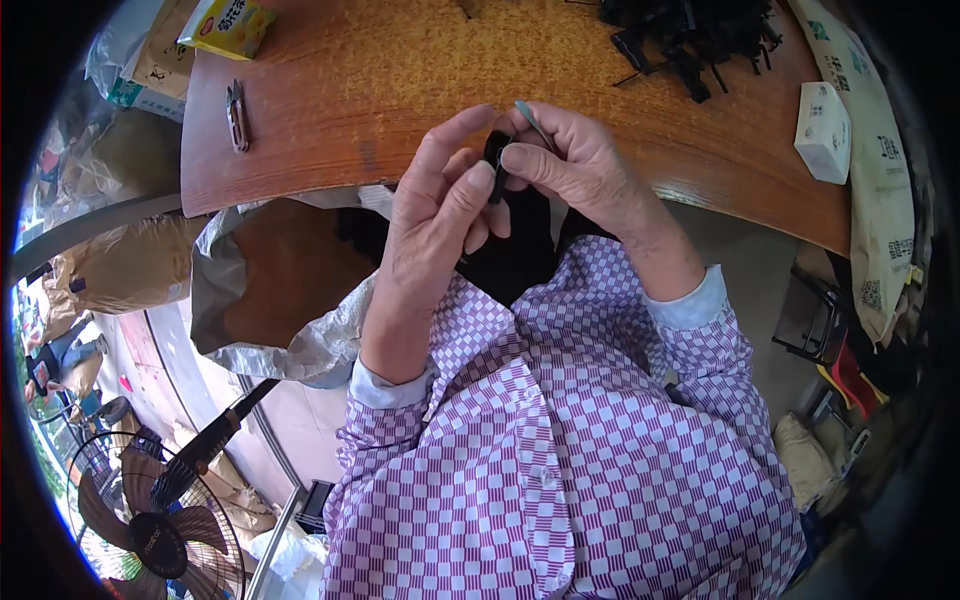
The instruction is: Assembling small black plastic components manually at a workstation.
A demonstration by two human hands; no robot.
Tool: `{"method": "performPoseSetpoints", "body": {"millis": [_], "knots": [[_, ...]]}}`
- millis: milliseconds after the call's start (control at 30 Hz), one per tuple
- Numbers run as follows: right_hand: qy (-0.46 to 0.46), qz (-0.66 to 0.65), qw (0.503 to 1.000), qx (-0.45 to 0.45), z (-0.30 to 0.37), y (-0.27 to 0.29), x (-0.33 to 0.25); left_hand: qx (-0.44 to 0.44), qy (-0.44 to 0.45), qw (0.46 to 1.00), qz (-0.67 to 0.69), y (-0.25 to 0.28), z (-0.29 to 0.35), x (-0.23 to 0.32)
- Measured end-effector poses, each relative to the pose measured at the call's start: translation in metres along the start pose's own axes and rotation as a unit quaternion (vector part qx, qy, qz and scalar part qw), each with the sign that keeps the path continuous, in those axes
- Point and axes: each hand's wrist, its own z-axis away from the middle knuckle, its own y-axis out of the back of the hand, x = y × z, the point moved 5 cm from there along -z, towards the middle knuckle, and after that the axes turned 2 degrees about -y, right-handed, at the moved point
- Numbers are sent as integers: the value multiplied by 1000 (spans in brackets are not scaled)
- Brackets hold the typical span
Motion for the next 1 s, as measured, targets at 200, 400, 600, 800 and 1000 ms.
{"method": "performPoseSetpoints", "body": {"millis": [200, 400, 600, 800, 1000], "knots": [[-4, 201, 979, 27, -3, -9, -4, 19, -105, 970, -220, 4, 2, -1], [-34, 0, 998, 62, 4, -32, -4, 99, -129, 951, -264, 15, 8, 7], [-49, 6, 997, 66, -2, -45, -2, 124, -108, 959, -229, 19, 7, 5], [-37, 8, 998, 58, 0, -48, -5, 142, -104, 959, -224, 19, 11, 7], [-22, -8, 999, 45, 7, -47, -3, 146, -140, 939, -279, 17, 17, 3]]}}
